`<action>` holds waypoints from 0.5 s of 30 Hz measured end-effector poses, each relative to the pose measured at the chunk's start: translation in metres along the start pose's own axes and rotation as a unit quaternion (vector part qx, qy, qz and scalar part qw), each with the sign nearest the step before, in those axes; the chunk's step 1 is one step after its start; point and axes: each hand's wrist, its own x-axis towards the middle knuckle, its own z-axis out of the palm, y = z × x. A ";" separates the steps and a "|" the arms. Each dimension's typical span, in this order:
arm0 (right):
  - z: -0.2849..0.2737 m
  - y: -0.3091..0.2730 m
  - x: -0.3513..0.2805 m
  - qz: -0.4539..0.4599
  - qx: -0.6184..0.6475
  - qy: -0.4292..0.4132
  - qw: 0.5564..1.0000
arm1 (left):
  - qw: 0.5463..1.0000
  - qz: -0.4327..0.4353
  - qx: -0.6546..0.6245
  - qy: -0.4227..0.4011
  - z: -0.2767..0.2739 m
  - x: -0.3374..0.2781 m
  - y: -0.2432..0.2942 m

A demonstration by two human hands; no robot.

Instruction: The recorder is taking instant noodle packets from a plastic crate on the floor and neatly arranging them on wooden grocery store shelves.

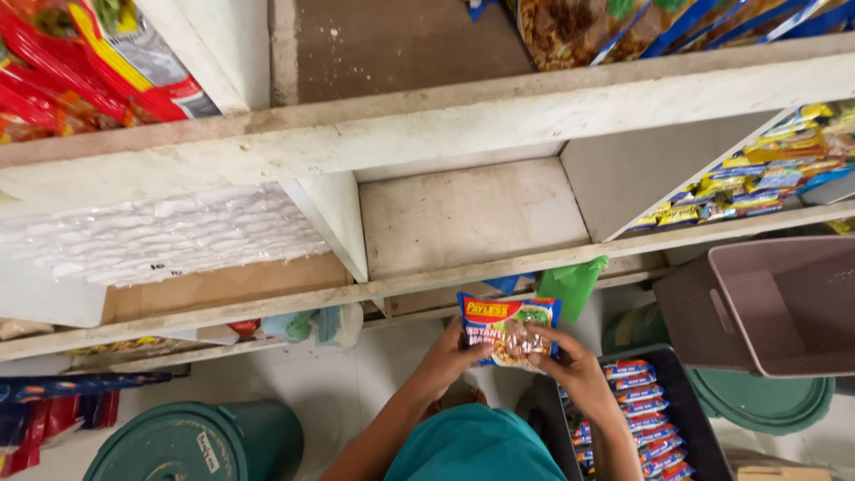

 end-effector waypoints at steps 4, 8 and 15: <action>-0.012 -0.032 -0.015 0.028 -0.043 -0.012 0.999 | 0.995 0.074 0.045 -0.044 0.008 -0.013 0.038; -0.011 -0.109 -0.032 -0.221 -0.184 0.059 0.956 | 0.981 0.114 0.148 -0.051 0.057 -0.052 0.164; -0.002 -0.244 -0.005 -0.546 -0.206 0.270 0.766 | 0.737 0.489 0.463 0.054 0.119 -0.047 0.319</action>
